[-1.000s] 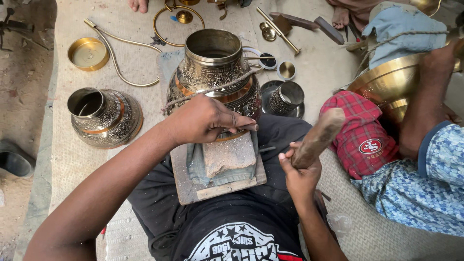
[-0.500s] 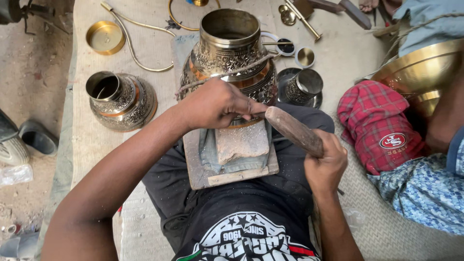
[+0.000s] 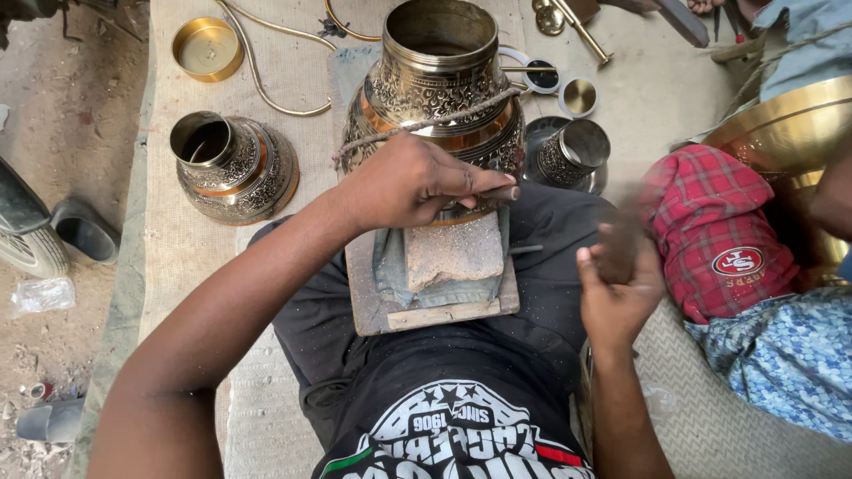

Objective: The person sits on the ground with an engraved brass pot resting on a stone on their lap and repeatedly strikes a punch held against the pot's surface using a wooden mallet, working the decorated metal surface. They reposition the punch around the pot's embossed bands as they hammer.

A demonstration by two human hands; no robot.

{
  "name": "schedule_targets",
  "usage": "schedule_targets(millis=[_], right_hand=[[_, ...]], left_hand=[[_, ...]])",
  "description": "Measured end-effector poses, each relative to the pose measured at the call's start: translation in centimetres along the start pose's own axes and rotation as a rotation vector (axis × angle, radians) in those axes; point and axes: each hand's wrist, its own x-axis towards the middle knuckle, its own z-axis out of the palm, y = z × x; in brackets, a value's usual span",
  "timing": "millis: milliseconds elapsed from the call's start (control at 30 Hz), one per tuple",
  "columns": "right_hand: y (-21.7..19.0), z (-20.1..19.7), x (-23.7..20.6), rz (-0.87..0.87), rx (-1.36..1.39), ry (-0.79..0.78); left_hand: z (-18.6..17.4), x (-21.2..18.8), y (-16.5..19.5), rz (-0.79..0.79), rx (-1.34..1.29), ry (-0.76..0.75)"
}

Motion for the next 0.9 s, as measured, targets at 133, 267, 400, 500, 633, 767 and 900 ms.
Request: schedule_targets(millis=[133, 267, 400, 500, 633, 767, 900], right_hand=[[-0.8, 0.3, 0.8, -0.043, 0.087, 0.037], [-2.3, -0.5, 1.5, 0.004, -0.394, -0.161], [-3.1, -1.4, 2.0, -0.011, -0.178, -0.120], [-3.2, -1.7, 3.0, -0.084, -0.263, -0.120], [-4.7, -2.2, 5.6, -0.266, -0.440, -0.155], [-8.0, -2.2, 8.8, -0.412, -0.598, -0.230], [-10.9, -1.3, 11.6, -0.442, -0.292, -0.352]], left_hand=[[0.3, 0.0, 0.3, 0.069, 0.010, 0.087], [0.7, 0.0, 0.7, -0.043, -0.031, 0.137], [1.6, -0.8, 2.3, -0.174, -0.118, 0.415], [2.9, -1.6, 3.7, -0.314, -0.047, 0.518], [4.4, -1.8, 4.2, -0.306, 0.077, 0.595], [5.2, -1.9, 4.0, -0.181, 0.084, 0.655], [5.8, -1.8, 4.2, -0.224, 0.122, 0.689]])
